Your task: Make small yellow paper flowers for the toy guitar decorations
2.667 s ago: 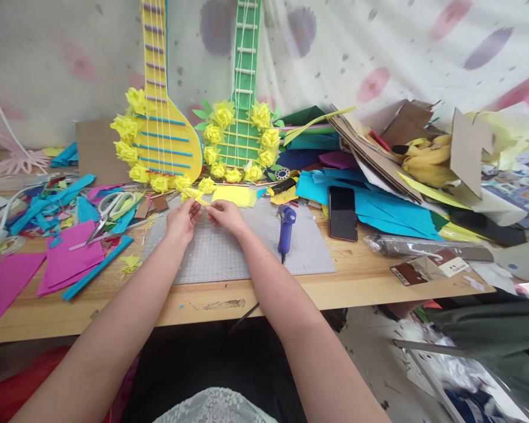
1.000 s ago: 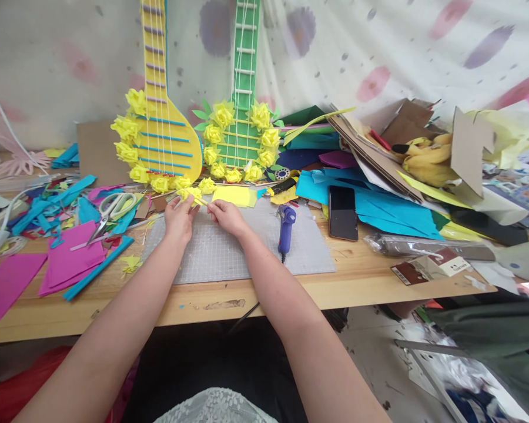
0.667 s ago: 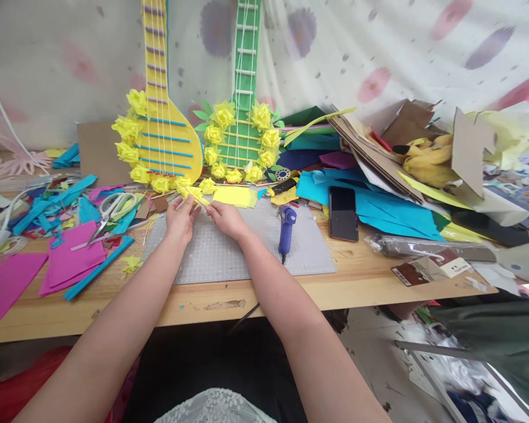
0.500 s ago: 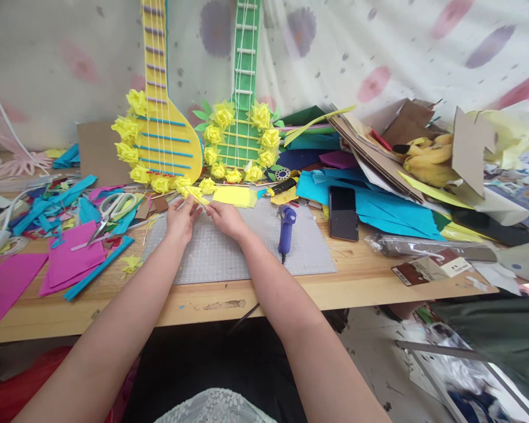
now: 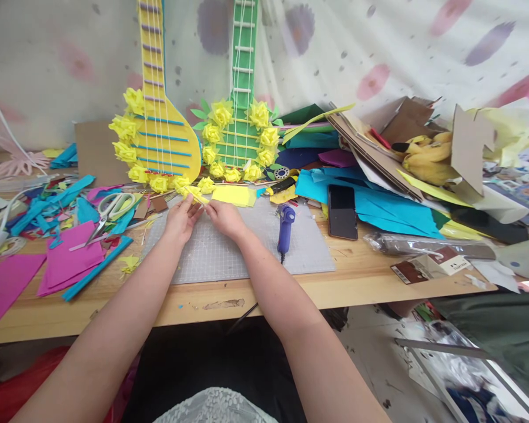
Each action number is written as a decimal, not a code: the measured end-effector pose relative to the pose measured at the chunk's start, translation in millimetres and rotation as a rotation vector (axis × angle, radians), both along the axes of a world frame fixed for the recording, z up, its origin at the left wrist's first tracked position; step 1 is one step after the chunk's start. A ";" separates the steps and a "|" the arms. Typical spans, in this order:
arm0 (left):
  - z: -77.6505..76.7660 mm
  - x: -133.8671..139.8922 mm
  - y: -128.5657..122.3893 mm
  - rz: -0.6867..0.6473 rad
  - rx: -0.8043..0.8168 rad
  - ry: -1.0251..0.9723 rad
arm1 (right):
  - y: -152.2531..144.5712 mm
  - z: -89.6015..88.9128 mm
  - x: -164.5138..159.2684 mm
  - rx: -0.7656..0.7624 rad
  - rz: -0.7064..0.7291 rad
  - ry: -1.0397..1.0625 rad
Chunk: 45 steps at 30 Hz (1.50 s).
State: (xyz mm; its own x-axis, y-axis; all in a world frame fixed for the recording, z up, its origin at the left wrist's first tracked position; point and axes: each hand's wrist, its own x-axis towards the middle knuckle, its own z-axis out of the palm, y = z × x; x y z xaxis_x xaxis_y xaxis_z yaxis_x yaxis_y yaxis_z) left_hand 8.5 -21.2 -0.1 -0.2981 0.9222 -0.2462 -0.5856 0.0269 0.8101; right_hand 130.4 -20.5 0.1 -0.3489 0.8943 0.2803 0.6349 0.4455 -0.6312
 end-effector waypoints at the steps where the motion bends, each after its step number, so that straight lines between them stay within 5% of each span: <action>1: 0.7 0.0 -0.2 0.009 0.002 -0.002 | -0.3 0.2 -0.4 -0.003 -0.012 -0.003; 45: -3.0 -3.8 2.7 -0.080 0.141 -0.050 | 5.0 -4.6 4.1 -0.147 0.052 0.205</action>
